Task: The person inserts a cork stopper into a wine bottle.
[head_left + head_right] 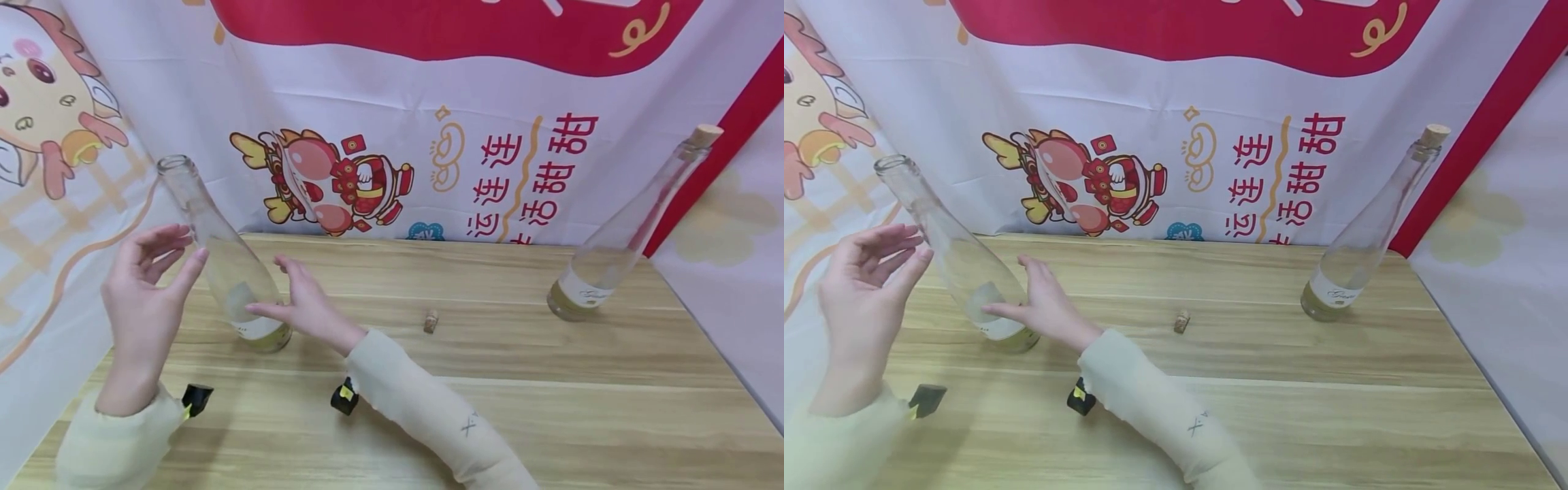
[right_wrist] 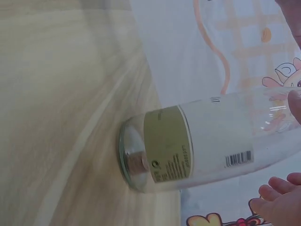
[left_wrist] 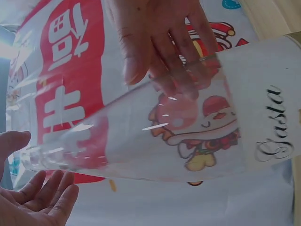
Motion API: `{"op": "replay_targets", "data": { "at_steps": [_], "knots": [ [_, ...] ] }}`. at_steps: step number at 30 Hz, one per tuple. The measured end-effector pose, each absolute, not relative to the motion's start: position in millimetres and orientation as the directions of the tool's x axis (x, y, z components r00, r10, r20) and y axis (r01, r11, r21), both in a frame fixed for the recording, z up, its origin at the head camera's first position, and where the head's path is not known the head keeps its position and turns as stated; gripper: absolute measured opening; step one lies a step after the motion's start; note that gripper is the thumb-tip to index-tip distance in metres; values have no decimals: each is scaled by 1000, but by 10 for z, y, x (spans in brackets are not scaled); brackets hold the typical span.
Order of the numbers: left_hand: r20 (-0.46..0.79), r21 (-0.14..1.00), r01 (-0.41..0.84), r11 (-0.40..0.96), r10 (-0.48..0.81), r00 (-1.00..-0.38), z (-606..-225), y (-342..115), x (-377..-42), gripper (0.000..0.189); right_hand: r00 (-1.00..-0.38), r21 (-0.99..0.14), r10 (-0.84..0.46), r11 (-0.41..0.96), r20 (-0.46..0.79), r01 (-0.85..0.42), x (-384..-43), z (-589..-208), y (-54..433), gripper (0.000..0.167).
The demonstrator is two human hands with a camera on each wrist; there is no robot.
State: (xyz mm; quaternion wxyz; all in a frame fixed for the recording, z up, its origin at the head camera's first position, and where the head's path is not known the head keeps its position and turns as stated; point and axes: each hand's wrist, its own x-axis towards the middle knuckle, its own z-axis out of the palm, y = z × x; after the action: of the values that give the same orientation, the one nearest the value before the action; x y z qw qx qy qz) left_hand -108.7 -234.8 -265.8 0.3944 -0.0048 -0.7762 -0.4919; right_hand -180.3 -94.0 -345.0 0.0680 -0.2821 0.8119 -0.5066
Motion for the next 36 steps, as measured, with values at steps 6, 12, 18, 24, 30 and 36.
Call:
{"op": "replay_targets", "data": {
  "at_steps": [6, 12, 18, 24, 30, 36],
  "knots": [
    [461, 884, 379, 273, -385, -799, -2736, -2409, -1229, 44, -852, -902, -501, 280, 155, -329, -1812, -3532, -1095, 86],
    [348, 928, 295, 228, -245, -905, -2813, -2482, -1357, 45, -842, -915, -517, 245, 157, -321, -1819, -3584, -1178, 88],
    [363, 926, 349, 141, -85, -928, -2855, -2514, -1502, 40, -832, -898, -526, 260, 178, -356, -1812, -3574, -1204, 85],
    [401, 912, 393, 120, -47, -915, -2875, -2508, -1560, 22, -823, -897, -540, 255, 177, -361, -1804, -3551, -1161, 80],
    [408, 901, 400, 170, -16, -913, -2825, -2353, -1463, 17, -795, -889, -577, 243, 189, -387, -1763, -3509, -963, 80],
    [424, 874, 428, 228, 69, -903, -2764, -2093, -1317, 14, -748, -869, -622, 212, 233, -447, -1690, -3443, -631, 74]
  ]
}}
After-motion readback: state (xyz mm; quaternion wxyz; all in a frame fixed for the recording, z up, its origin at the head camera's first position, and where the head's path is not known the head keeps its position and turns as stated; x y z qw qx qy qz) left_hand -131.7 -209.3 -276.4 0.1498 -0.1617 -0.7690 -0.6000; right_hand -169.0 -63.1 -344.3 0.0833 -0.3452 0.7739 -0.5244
